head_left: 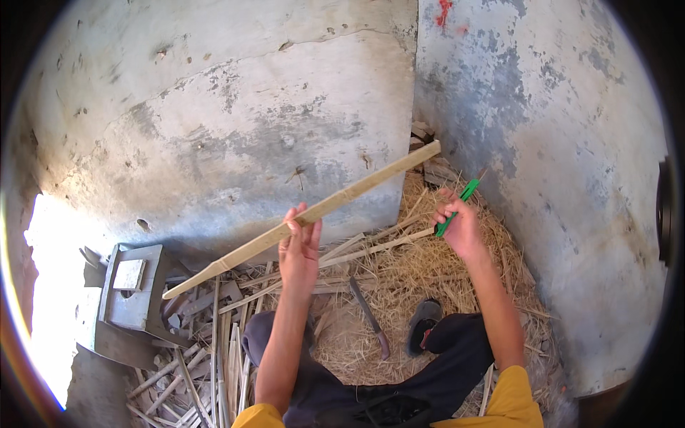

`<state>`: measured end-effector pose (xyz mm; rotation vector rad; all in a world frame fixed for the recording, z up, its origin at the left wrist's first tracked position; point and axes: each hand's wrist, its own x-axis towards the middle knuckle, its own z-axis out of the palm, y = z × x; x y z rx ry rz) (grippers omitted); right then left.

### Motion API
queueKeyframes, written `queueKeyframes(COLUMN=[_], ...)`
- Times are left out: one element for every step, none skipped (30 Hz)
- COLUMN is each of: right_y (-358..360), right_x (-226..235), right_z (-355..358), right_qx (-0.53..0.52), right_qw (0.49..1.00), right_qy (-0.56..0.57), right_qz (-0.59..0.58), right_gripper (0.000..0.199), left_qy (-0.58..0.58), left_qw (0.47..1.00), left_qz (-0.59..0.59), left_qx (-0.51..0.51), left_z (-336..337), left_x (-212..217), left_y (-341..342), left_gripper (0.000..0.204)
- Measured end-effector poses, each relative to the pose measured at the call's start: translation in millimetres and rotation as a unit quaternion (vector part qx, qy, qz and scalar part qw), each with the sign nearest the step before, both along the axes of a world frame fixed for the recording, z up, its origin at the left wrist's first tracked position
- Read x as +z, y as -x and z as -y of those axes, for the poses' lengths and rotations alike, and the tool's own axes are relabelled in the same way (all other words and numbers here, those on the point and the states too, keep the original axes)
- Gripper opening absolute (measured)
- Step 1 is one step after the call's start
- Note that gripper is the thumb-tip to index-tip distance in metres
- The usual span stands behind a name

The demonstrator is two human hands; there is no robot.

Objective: The person carves a piece of wood using a machete and a smaller utility knife. The person first uses a large blade to shave down the sides of the wood piece and then uses a smaller green-handled knife to refine the shape and remove smaller shavings while sitting on a floor covered in wood scraps.

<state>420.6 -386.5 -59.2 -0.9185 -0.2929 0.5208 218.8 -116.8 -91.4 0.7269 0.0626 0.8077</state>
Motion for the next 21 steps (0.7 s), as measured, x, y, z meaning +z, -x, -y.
queueKeyframes(right_y=[5.4,11.4,17.8,22.9,23.6,25.5,29.3,31.1,29.8,27.6,24.4,20.2,14.2,5.7,-3.6,-11.6,-17.5,-24.0,-31.8,-38.0,-44.2], right_x=[-2.4,-3.3,-2.1,-3.4,-6.9,-6.5,-0.1,4.8,6.3,8.0,9.7,10.3,12.0,11.1,8.8,8.4,9.3,9.4,10.1,8.0,6.6], right_z=[-6.0,-12.8,-18.6,-22.5,-28.9,-32.0,-35.8,-38.7,-41.2,-40.3,-38.6,-36.8,-32.5,-26.3,-18.8,-13.5,-7.5,0.0,11.6,21.3,31.5], right_qx=[0.0,0.001,0.034,0.065,0.044,0.043,0.021,0.0,-0.031,-0.032,-0.066,-0.1,-0.122,-0.122,-0.142,-0.16,-0.164,-0.164,-0.169,-0.171,-0.174], right_qw=[1.0,1.0,0.999,0.997,0.998,0.998,0.999,1.0,0.999,0.999,0.997,0.994,0.991,0.991,0.988,0.984,0.983,0.983,0.982,0.982,0.981], right_qy=[0.02,0.019,-0.009,-0.036,-0.034,-0.032,-0.011,0.011,0.015,0.018,0.007,-0.004,-0.024,-0.023,-0.039,-0.057,-0.061,-0.062,-0.066,-0.07,-0.068], right_qz=[0.019,0.019,0.019,0.015,0.018,0.015,0.022,0.029,0.019,0.015,0.027,0.039,0.057,0.056,0.052,0.048,0.049,0.048,0.049,0.047,0.045], right_gripper=[0.039,0.039,0.04,0.041,0.041,0.041,0.041,0.041,0.039,0.039,0.035,0.032,0.029,0.029,0.029,0.028,0.028,0.028,0.028,0.029,0.029], left_qy=[-0.006,-0.006,-0.002,0.003,0.013,0.015,0.008,0.001,0.002,-0.007,-0.016,-0.013,-0.157,-0.298,-0.416,-0.416,-0.538,-0.645,-0.621,-0.619,-0.663], left_qw=[1.0,1.0,0.999,0.998,0.997,0.997,0.994,0.991,0.99,0.981,0.967,0.966,0.928,0.861,0.794,0.794,0.761,0.709,0.749,0.749,0.718], left_qz=[0.001,0.0,-0.009,-0.022,-0.016,-0.019,-0.03,-0.04,-0.043,-0.076,-0.108,-0.111,-0.167,-0.219,-0.253,-0.254,-0.165,-0.071,-0.118,-0.118,-0.207], left_qx=[-0.018,-0.016,-0.037,-0.06,-0.077,-0.079,-0.105,-0.131,-0.131,-0.181,-0.231,-0.232,-0.294,-0.349,-0.365,-0.364,-0.323,-0.275,-0.201,-0.204,-0.042], left_z=[7.1,12.9,18.3,23.6,26.2,28.6,31.6,34.1,35.6,39.2,40.9,41.1,41.3,42.9,44.9,38.6,31.3,24.6,25.0,21.7,16.6], left_x=[-3.9,-5.5,-6.9,-9.1,-11.6,-13.0,-10.7,-8.0,-4.1,6.8,11.7,9.3,7.1,15.6,26.6,26.6,24.9,25.0,36.5,43.9,51.8], left_y=[-1.6,-0.6,1.2,2.5,2.2,2.6,4.6,7.1,10.5,15.1,18.3,21.2,25.1,27.1,38.4,44.4,52.9,59.1,65.1,66.2,62.7], left_gripper=[0.052,0.052,0.052,0.052,0.051,0.051,0.052,0.053,0.053,0.057,0.06,0.06,0.062,0.065,0.069,0.069,0.068,0.067,0.071,0.071,0.079])
